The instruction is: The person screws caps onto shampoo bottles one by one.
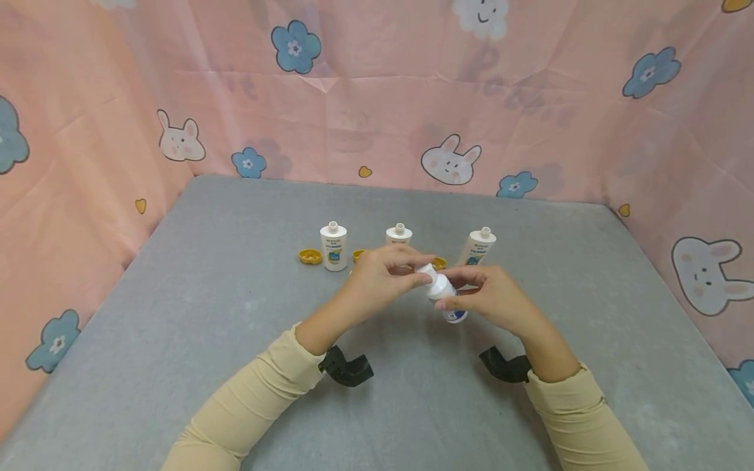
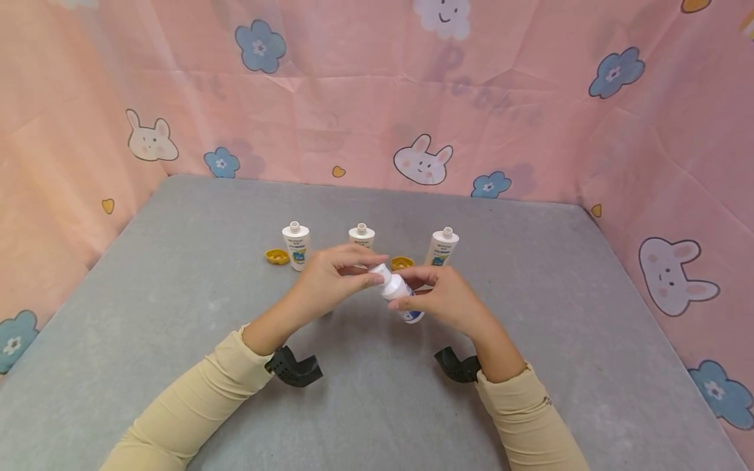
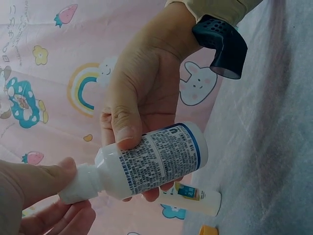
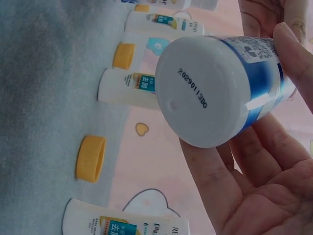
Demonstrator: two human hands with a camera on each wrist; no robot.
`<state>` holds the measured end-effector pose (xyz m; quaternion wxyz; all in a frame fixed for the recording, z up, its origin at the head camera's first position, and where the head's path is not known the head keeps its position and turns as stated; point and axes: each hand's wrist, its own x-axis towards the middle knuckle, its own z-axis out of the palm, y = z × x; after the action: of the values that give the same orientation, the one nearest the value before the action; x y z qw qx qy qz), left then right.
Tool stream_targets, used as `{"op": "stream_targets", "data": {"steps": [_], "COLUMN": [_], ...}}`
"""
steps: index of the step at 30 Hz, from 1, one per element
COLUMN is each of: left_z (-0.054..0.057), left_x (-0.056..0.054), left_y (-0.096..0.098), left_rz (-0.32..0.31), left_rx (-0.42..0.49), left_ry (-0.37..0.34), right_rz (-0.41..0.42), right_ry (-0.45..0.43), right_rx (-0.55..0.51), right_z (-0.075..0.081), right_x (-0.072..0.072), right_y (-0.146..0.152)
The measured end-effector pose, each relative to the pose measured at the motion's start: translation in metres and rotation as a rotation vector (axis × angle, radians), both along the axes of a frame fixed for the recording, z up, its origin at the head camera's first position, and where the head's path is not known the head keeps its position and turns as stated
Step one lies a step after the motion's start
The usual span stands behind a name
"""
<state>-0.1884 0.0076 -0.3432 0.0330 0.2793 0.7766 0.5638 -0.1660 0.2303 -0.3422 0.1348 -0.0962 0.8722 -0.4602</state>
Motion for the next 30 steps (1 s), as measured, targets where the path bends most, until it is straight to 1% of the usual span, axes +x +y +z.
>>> {"op": "stream_targets", "data": {"steps": [6,10,12,14,16,18,21,25,30], "left_z": [0.0012,0.0023,0.0028,0.0031,0.0029,0.0024,0.0023,0.0039,0.0044], "left_x": [0.0000,-0.0010,-0.0017,-0.0020,-0.0022,-0.0023,-0.0020,-0.0007,0.0001], "left_y": [-0.0005,-0.0016,-0.0019,-0.0023,-0.0024,-0.0022,-0.0019,-0.0018,-0.0025], "left_rz": [-0.049,-0.069,-0.047,-0.007,0.045,0.087,0.122,0.128,0.096], "left_rx": [0.012,0.035,0.039,0.034,0.012,-0.025,-0.076,-0.095,-0.075], "left_ry": [0.000,-0.030,-0.057,-0.092,-0.107,-0.108,-0.081,-0.062,-0.059], "right_rz": [0.006,0.005,0.004,0.003,0.002,0.001,0.001,-0.003,-0.016], "right_ry": [-0.008,-0.011,-0.011,-0.008,-0.003,0.003,0.009,0.011,0.006], "right_rx": [-0.016,-0.027,-0.030,-0.029,-0.026,-0.024,-0.028,-0.030,-0.016], "right_z": [0.0007,0.0007,0.0004,0.0000,-0.0004,-0.0004,-0.0008,-0.0017,-0.0021], "right_x": [0.0008,0.0006,0.0003,-0.0001,-0.0003,-0.0001,0.0000,-0.0006,-0.0018], "right_y": [0.0003,-0.0001,-0.0002,-0.0004,-0.0006,-0.0008,-0.0011,-0.0009,-0.0002]}}
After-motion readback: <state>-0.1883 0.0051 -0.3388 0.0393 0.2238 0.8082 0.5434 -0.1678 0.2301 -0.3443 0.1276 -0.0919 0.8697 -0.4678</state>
